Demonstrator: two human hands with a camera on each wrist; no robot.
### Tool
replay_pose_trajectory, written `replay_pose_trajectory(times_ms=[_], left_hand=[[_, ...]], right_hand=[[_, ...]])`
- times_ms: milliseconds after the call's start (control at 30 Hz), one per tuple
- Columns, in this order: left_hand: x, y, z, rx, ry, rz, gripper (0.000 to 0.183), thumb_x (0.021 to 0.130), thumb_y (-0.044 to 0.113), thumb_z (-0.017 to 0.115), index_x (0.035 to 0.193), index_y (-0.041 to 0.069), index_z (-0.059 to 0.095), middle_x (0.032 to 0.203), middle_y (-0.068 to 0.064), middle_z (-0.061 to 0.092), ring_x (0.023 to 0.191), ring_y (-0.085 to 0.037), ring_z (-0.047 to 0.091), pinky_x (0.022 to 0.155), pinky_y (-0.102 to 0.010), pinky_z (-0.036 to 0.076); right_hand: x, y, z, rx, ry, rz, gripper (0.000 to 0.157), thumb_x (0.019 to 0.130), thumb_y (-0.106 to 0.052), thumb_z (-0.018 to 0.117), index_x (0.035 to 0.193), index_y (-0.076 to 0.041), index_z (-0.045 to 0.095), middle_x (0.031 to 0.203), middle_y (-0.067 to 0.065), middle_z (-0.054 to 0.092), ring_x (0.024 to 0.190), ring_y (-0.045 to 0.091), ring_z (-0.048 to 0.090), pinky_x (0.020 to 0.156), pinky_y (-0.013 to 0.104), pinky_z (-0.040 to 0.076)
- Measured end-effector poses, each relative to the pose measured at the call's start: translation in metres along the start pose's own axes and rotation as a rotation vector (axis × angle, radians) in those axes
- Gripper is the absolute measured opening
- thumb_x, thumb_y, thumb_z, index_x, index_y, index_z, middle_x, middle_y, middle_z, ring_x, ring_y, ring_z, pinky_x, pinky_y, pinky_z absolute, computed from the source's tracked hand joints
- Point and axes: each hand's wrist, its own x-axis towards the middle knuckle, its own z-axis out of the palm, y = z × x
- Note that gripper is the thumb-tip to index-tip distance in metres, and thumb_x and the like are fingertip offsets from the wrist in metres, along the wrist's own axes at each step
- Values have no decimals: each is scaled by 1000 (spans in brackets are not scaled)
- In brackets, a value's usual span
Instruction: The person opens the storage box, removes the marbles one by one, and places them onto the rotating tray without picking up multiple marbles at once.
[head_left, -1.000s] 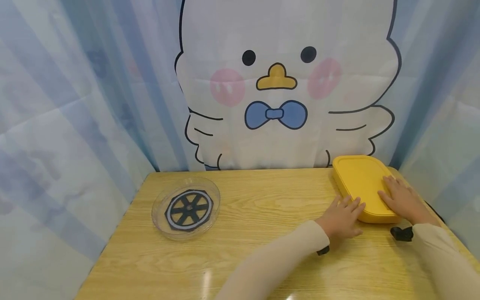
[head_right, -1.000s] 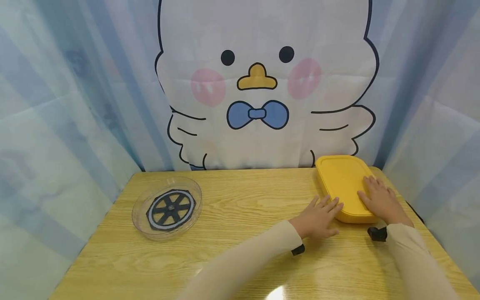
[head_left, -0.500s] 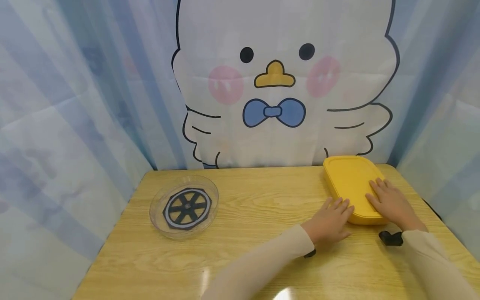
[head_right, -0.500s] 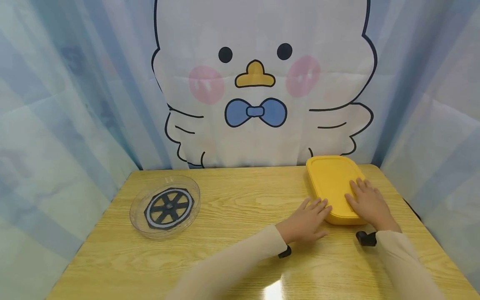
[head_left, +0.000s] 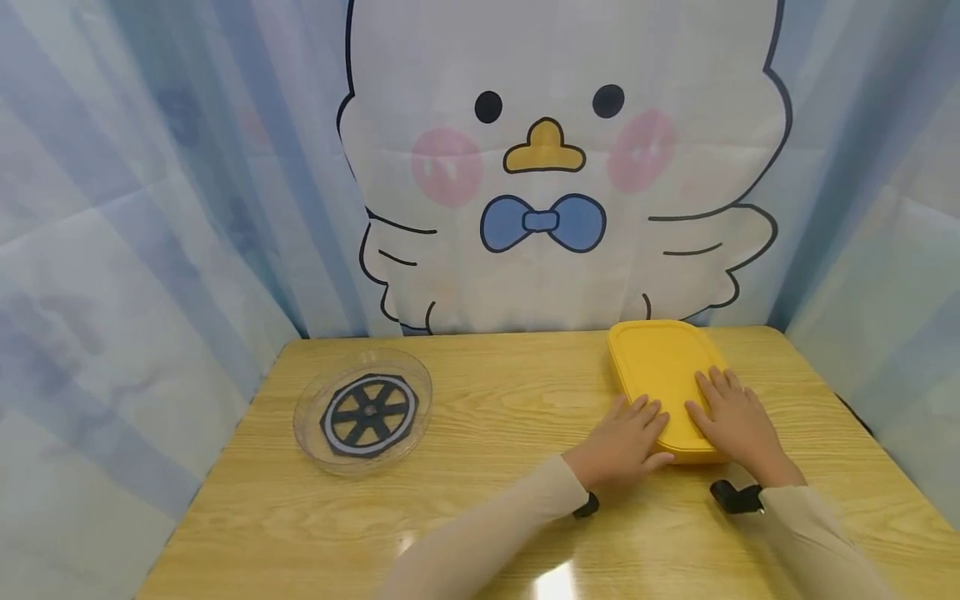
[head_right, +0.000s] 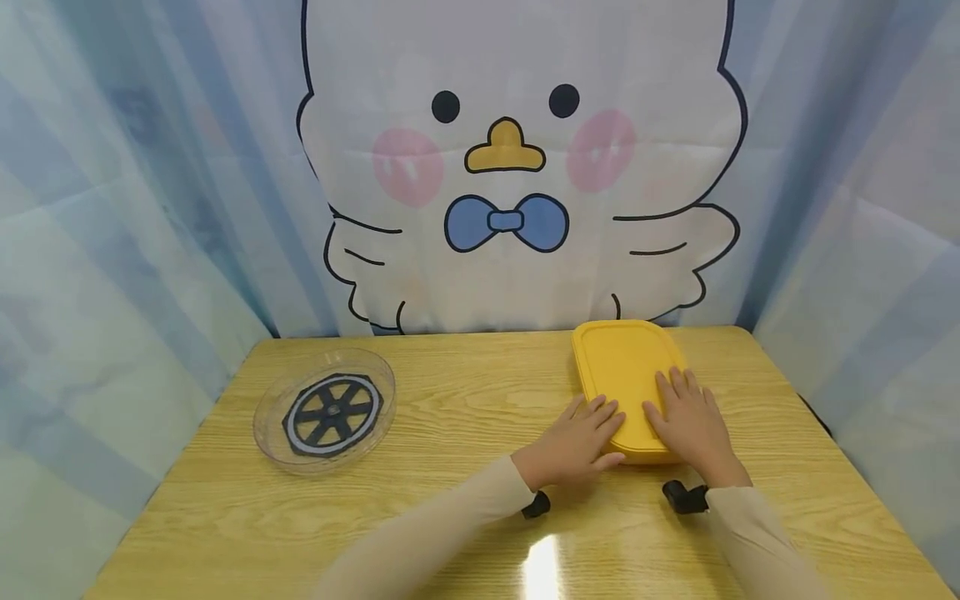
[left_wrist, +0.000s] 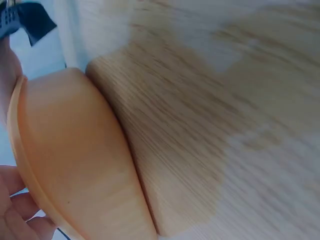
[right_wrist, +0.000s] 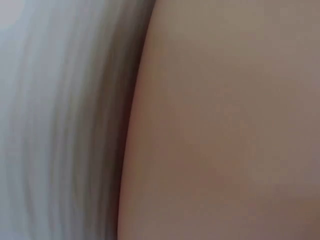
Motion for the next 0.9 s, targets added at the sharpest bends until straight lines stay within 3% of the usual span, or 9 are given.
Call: replay_pose_trajectory(times_ms=[467,900], left_hand=[[-44,-32,10,-96,73,-35,58,100,48,21,150,18,25,156,-2,23,146,-21,19,117,-40,20],[-92,-55,19,-115,143,-44,58,100,46,26,148,14,30,154,-5,28,144,-24,25,116,-43,22]], right_hand=[[-9,-73,11,8,4,43,64,95,-34,47,140,9,33,145,37,24,135,53,19,105,67,17],[-13,-121,17,15,15,-54,64,93,-36,50,140,5,37,147,30,29,138,45,26,108,64,16]])
